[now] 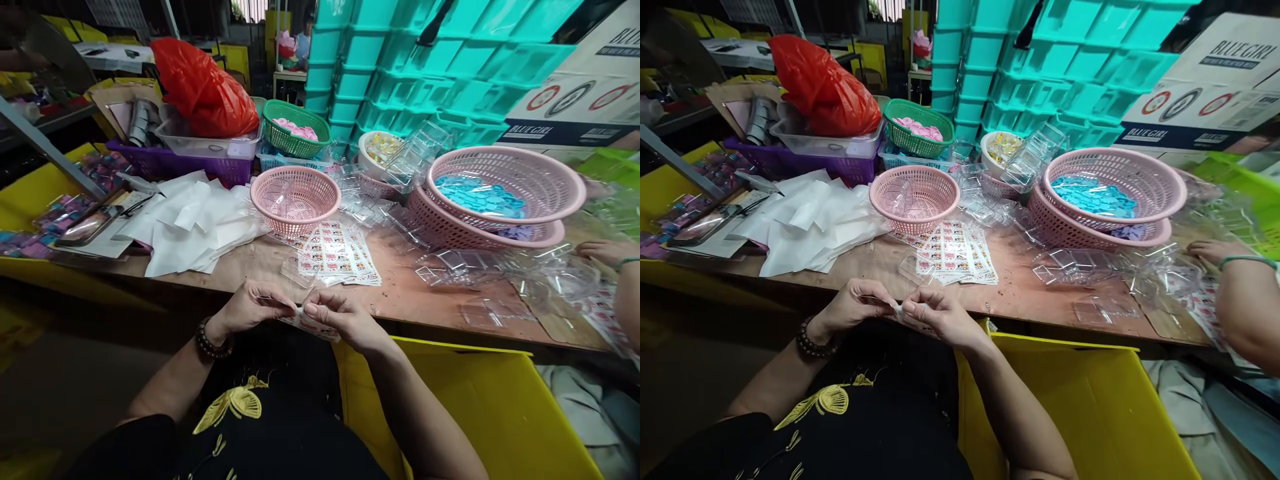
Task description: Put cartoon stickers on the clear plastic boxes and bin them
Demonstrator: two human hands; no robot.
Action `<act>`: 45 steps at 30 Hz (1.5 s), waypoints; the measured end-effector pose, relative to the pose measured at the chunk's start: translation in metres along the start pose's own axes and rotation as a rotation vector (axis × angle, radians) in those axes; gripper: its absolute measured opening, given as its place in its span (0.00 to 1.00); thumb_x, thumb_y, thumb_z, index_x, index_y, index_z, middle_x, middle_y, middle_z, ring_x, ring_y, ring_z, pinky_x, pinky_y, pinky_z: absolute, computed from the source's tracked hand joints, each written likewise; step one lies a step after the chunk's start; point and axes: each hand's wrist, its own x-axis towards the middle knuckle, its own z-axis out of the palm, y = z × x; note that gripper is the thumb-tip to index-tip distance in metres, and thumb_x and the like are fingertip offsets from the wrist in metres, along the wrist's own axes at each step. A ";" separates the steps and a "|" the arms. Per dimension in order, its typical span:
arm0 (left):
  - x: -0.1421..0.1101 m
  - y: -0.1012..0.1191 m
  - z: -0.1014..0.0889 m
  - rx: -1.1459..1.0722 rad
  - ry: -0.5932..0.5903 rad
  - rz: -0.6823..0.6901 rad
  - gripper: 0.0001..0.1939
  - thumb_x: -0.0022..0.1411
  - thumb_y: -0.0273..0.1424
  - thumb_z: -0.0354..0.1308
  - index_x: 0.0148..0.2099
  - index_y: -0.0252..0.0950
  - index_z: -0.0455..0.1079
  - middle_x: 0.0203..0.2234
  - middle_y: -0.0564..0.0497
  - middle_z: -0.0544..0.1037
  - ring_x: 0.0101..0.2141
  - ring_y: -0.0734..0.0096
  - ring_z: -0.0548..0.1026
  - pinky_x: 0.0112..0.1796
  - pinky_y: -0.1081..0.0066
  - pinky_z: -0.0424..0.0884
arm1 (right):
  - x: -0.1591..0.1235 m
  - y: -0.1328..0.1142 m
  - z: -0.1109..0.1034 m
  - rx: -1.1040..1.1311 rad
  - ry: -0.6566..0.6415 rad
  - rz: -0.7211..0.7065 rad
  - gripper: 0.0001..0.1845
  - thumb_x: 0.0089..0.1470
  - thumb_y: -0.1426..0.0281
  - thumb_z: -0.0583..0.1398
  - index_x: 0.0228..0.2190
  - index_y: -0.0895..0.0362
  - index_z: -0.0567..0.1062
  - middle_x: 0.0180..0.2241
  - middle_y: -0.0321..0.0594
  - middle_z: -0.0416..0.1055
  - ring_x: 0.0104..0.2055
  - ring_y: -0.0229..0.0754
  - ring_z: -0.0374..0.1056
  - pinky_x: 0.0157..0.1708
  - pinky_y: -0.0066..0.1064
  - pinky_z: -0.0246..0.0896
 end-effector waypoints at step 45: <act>0.002 -0.011 0.026 -0.670 0.134 -0.386 0.19 0.44 0.40 0.76 0.30 0.29 0.80 0.24 0.47 0.81 0.26 0.70 0.77 0.33 0.71 0.73 | 0.002 0.039 0.025 -1.019 0.664 -0.786 0.12 0.61 0.72 0.61 0.40 0.42 0.80 0.36 0.31 0.82 0.40 0.44 0.75 0.68 0.60 0.30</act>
